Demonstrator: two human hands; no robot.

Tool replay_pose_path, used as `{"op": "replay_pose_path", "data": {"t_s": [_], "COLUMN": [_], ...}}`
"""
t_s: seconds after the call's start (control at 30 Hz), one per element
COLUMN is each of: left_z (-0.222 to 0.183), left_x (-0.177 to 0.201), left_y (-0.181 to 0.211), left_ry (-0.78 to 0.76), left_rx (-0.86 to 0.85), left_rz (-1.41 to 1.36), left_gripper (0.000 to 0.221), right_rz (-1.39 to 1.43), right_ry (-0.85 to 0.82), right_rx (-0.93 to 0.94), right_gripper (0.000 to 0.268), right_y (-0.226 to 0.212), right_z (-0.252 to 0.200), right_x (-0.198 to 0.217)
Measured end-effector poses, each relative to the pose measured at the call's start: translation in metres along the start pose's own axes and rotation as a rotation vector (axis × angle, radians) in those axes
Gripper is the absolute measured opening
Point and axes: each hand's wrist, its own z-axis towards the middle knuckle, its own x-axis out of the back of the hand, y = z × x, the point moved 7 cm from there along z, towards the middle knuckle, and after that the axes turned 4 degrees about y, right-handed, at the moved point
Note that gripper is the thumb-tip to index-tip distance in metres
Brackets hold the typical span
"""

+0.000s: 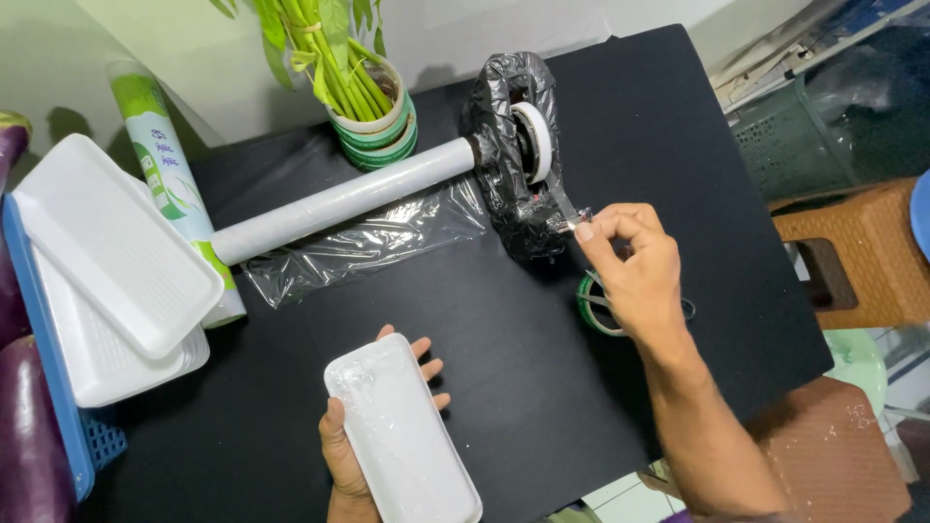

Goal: The person places an eggplant onto a foam tray, wraps it in plastic film, and secures it with tape.

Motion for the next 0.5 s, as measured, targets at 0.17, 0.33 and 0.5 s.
{"op": "replay_pose_path", "data": {"t_s": [0.17,0.33,0.5], "left_z": [0.001,0.0,0.001], "left_x": [-0.003,-0.001,-0.003], "left_y": [-0.001,-0.001,-0.001], "left_ry": [-0.008,0.001,-0.015], "left_rx": [0.006,0.002,-0.005], "left_rz": [-0.008,0.011,-0.037], "left_gripper": [0.106,0.107,0.104], "right_rz": [0.027,0.087,0.053], "right_ry": [0.14,0.199,0.23], "right_rx": [0.043,0.191,0.308], "right_gripper": [0.019,0.018,0.017], "right_y": [0.019,0.008,0.003], "right_z": [-0.017,-0.016,-0.015], "right_x": [-0.013,-0.02,-0.018]}}
